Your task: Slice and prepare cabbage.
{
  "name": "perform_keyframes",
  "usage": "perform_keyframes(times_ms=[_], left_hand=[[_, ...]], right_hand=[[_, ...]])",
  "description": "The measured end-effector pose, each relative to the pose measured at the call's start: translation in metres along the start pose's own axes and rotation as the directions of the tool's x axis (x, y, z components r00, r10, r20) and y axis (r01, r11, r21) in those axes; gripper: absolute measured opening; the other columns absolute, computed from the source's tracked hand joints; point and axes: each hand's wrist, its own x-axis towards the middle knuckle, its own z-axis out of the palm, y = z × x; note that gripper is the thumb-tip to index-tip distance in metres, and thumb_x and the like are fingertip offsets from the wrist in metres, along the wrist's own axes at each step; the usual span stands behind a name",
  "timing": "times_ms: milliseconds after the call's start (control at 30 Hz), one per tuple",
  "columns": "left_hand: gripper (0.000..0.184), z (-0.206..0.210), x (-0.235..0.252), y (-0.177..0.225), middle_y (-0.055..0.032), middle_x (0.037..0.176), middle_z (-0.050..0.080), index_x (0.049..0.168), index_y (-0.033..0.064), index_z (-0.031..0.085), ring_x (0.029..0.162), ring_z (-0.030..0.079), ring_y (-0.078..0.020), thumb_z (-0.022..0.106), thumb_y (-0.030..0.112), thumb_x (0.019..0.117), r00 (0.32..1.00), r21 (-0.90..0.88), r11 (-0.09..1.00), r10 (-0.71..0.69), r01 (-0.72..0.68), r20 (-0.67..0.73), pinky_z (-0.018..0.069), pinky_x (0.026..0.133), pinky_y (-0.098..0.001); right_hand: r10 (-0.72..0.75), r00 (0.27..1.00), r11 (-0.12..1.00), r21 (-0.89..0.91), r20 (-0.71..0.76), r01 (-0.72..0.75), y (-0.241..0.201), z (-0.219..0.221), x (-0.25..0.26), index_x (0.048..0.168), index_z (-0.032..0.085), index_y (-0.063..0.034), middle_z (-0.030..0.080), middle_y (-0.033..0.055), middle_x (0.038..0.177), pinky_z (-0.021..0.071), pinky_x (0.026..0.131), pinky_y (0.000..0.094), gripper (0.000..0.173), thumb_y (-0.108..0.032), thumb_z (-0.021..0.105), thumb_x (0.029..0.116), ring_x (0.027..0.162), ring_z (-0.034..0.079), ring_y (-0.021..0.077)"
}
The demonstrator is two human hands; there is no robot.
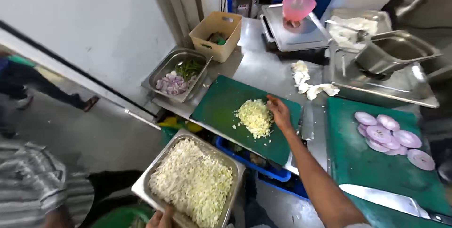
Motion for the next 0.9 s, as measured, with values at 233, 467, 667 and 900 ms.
perform_keyframes(times_ms=[233,467,667,900], left_hand=[[0.011,0.032,-0.018,-0.045,-0.0116,0.064,0.064,0.085,-0.0043,0.062,0.051,0.063,-0.0202,0.063,0.002,0.0946,0.988,-0.099,0.989,-0.118,0.108,-0.100,0.0563,0.049,-0.0370],[0.010,0.062,-0.071,-0.031,-0.0113,0.062,0.064,0.083,-0.0044,0.062,0.050,0.064,-0.0191,0.064,-0.003,0.0923,0.988,-0.154,0.984,-0.108,0.091,-0.108,0.0568,0.048,-0.0349],[0.010,0.083,-0.101,-0.019,-0.0153,0.066,0.067,0.086,-0.0060,0.062,0.054,0.068,-0.0240,0.064,-0.001,0.0941,0.988,-0.125,0.981,-0.154,0.150,-0.023,0.0611,0.051,-0.0395],[0.010,0.093,-0.103,0.002,-0.0151,0.067,0.068,0.088,-0.0047,0.065,0.054,0.068,-0.0241,0.067,0.003,0.0938,0.987,-0.039,0.986,-0.161,0.161,0.016,0.0592,0.049,-0.0383]], right_hand=[[-0.159,0.947,0.962,-0.170,0.280,0.212,0.000,0.029,0.017,0.127,0.073,-0.0149,0.067,0.0038,0.137,0.0389,0.119,0.0461,0.044,-0.047,0.062,0.0988,0.139,0.052,0.0226],[-0.229,0.929,0.941,-0.180,0.289,0.288,0.002,0.025,0.016,0.116,0.078,-0.0146,0.070,0.0021,0.132,0.0350,0.122,0.0464,0.038,-0.046,0.065,0.0975,0.139,0.052,0.0236],[-0.246,0.926,0.952,-0.110,0.287,0.287,0.004,0.023,0.016,0.116,0.077,-0.0119,0.069,0.0054,0.133,0.0428,0.116,0.0448,0.036,-0.040,0.069,0.0956,0.134,0.057,0.0216],[-0.254,0.918,0.949,-0.104,0.305,0.297,0.004,0.020,0.009,0.112,0.079,-0.0135,0.069,0.0046,0.134,0.0479,0.111,0.0457,0.034,-0.040,0.076,0.0909,0.130,0.061,0.0205]])
